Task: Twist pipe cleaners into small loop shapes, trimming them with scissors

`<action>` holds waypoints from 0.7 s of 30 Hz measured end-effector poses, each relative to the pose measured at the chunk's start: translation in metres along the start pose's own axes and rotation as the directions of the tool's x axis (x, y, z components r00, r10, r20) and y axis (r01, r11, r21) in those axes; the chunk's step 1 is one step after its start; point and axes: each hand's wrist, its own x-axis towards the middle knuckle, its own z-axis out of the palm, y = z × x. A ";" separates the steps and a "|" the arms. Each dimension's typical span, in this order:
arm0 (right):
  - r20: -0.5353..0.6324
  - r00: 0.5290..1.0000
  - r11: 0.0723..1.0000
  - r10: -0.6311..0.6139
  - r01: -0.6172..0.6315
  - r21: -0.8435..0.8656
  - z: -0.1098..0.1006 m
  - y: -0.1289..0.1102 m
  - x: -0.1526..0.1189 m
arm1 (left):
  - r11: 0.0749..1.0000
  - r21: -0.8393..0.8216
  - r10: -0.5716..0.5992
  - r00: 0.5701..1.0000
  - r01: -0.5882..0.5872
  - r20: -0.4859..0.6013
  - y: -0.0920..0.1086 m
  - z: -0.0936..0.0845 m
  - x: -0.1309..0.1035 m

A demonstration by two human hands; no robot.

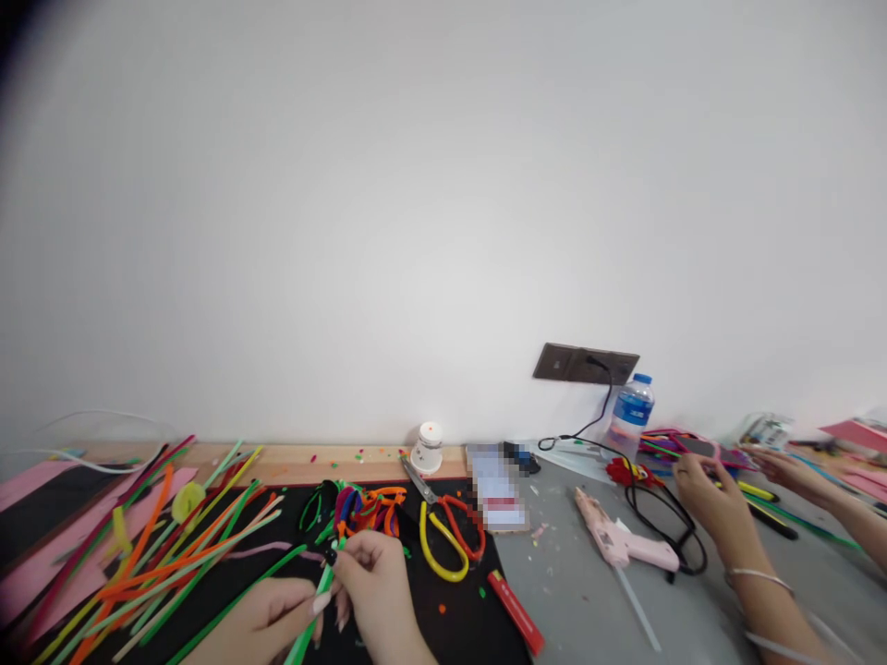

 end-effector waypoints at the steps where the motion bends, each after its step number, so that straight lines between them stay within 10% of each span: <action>1: -0.003 1.000 1.000 -0.002 0.002 -0.001 0.000 0.000 0.000 | 1.000 0.003 -0.007 1.000 0.007 0.004 0.001 0.000 -0.001; 21: 0.053 0.998 0.999 0.038 -0.038 -0.005 0.003 -0.007 -0.004 | 0.969 0.242 0.042 0.999 -0.048 0.029 0.029 -0.001 -0.010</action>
